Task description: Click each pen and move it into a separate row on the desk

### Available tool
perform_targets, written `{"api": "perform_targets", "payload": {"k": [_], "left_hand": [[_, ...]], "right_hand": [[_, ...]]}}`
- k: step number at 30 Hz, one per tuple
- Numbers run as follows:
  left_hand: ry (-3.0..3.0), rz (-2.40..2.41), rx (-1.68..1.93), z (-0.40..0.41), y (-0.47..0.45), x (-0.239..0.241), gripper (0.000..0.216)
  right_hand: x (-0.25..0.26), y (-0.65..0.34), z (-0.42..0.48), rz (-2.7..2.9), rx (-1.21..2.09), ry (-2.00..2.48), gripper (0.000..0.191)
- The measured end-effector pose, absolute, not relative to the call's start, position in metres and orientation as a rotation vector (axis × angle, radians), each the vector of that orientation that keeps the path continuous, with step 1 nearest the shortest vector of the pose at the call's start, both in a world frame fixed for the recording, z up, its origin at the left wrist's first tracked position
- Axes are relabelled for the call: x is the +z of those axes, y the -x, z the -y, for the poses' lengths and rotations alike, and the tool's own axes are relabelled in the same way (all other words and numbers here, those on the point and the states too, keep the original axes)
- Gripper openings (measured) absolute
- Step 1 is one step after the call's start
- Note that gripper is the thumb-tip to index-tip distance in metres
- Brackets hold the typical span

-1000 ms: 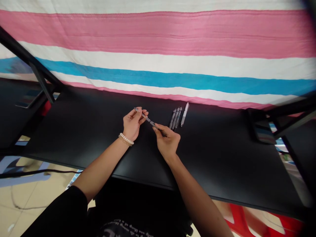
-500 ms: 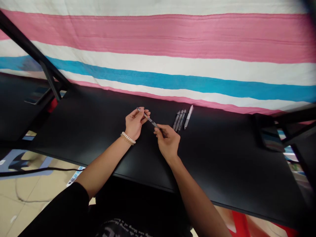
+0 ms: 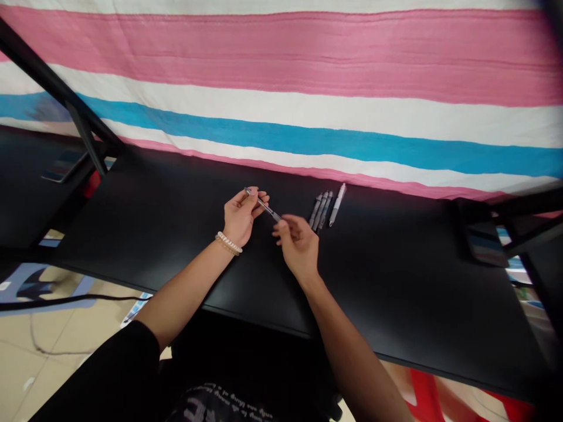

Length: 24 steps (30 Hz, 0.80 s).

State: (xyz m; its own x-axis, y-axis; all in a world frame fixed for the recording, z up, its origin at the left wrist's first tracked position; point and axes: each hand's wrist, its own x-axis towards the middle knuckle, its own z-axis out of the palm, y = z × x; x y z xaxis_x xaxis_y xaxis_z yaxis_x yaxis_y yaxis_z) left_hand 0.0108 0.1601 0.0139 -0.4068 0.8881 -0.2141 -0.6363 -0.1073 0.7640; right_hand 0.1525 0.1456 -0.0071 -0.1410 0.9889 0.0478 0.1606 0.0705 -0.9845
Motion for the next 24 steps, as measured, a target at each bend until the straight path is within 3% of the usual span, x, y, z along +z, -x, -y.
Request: {"api": "perform_targets", "payload": {"k": [5, 13, 17, 24], "left_hand": [[-0.376, -1.006, 1.733, -0.159, -0.012, 0.014, 0.017], [-0.325, -0.807, 1.647, -0.16, -0.009, 0.022, 0.015], [-0.18, -0.729, 1.573, -0.156, -0.006, 0.032, 0.036], [-0.175, -0.74, 1.569, -0.152, 0.001, 0.04, 0.027]], "right_hand": [[-0.008, -0.153, -0.144, 1.521, 1.235, 1.203, 0.038], [-0.004, -0.153, -0.139, 1.836, 1.122, 1.139, 0.025], [-0.003, -0.146, -0.132, 2.042, 1.001, 1.113, 0.019], [-0.006, -0.143, -0.129, 2.175, 0.865, 1.086, 0.015]]}}
